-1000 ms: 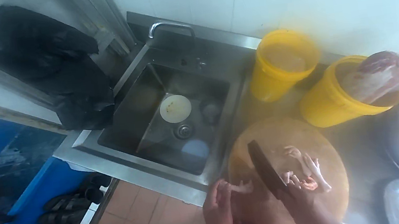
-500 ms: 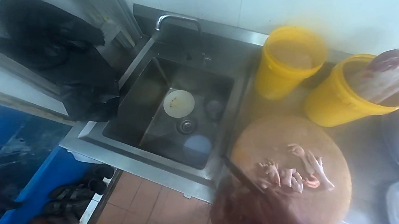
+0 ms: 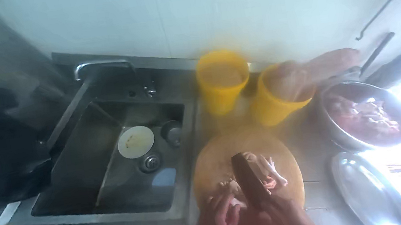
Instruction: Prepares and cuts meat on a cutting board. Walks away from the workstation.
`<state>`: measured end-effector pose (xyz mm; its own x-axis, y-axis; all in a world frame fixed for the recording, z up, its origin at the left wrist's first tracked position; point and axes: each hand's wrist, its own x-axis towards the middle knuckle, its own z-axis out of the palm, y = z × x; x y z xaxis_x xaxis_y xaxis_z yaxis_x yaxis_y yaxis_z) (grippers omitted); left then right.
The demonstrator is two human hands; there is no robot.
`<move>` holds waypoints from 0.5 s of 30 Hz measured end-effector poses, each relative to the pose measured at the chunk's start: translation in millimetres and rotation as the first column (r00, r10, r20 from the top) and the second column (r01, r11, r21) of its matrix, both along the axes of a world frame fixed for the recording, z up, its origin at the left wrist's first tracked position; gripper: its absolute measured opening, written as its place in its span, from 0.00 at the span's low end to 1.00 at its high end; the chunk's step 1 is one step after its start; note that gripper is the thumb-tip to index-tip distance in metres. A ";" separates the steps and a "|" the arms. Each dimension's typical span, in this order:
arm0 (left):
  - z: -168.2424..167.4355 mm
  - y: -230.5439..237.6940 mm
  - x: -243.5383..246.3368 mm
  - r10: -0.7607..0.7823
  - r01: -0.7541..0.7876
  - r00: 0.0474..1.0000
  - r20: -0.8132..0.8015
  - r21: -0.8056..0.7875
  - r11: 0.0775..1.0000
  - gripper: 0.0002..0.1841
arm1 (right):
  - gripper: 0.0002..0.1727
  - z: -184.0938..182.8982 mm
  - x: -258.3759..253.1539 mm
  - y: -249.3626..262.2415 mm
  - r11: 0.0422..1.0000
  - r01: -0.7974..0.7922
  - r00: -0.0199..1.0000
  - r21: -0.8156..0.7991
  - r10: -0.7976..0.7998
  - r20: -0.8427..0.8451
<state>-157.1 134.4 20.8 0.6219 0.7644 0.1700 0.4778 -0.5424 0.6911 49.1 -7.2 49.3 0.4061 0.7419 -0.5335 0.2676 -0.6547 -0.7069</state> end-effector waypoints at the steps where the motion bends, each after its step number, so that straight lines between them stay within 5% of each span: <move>1: 2.9 8.6 17.5 -0.102 0.102 0.994 -0.024 0.015 0.995 0.16 | 0.22 0.9 5.7 -7.8 0.993 0.094 0.994 0.068 -0.090 -0.068; 5: 34.8 43.7 100.7 -0.401 0.413 0.868 -0.293 -0.021 0.910 0.18 | 0.18 17.1 20.8 -30.6 0.860 0.459 0.880 0.223 -0.405 -0.247; 10: 32.2 63.1 176.7 -0.522 0.601 0.610 -0.596 -0.081 0.795 0.17 | 0.16 21.3 37.8 -62.2 0.777 0.557 0.827 0.292 -0.486 -0.283; 15: 45.3 78.3 168.0 -0.442 0.431 0.687 -0.577 -0.166 0.887 0.13 | 0.15 11.4 40.1 -86.5 0.799 0.500 0.865 0.334 -0.438 -0.247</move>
<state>10.9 212.7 66.1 0.8560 0.3803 -0.3502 0.4990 -0.7851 0.3670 89.3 -93.7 60.7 0.6947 0.6350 -0.3380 -0.1319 -0.3495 -0.9276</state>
